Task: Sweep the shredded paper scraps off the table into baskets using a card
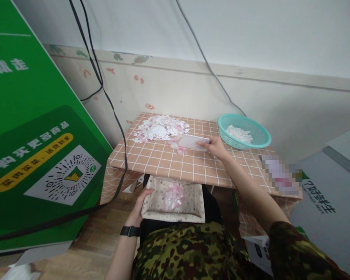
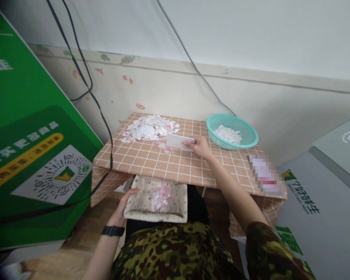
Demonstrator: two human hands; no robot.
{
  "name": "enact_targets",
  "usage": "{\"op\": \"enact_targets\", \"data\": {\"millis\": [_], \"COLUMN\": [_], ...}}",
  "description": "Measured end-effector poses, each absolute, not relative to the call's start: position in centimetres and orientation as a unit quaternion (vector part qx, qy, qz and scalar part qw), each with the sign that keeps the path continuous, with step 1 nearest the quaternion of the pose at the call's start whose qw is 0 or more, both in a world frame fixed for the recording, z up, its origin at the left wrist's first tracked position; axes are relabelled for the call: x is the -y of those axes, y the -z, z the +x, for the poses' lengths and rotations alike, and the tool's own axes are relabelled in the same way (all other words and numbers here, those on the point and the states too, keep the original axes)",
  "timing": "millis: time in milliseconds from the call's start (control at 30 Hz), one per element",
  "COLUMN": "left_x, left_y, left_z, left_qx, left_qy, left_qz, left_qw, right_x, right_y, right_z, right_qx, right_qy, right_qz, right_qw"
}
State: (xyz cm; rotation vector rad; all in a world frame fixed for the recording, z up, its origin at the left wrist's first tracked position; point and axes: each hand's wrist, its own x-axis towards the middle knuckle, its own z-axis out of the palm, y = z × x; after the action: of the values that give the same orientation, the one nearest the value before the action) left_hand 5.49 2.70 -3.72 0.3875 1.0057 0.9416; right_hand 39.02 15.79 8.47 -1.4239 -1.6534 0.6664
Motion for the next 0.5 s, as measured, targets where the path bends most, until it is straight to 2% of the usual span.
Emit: {"op": "enact_targets", "data": {"millis": [133, 300, 500], "left_x": [-2.7, -2.6, -2.6], "left_y": [3.4, 3.3, 2.8], "left_z": [5.5, 5.5, 5.6], "left_qx": [-0.47, -0.47, -0.484], "left_qy": [-0.426, -0.429, -0.438], "left_qz": [0.181, 0.179, 0.177], "left_qw": [0.751, 0.75, 0.736], "right_x": [-16.1, -16.1, -16.8], "right_y": [-8.8, -8.7, -8.8], "right_z": [37.9, 37.3, 38.9], "right_qx": [0.666, 0.698, 0.682], "right_qy": [-0.268, -0.293, -0.286], "right_qz": [-0.551, -0.53, -0.548], "right_qw": [0.425, 0.384, 0.39]}}
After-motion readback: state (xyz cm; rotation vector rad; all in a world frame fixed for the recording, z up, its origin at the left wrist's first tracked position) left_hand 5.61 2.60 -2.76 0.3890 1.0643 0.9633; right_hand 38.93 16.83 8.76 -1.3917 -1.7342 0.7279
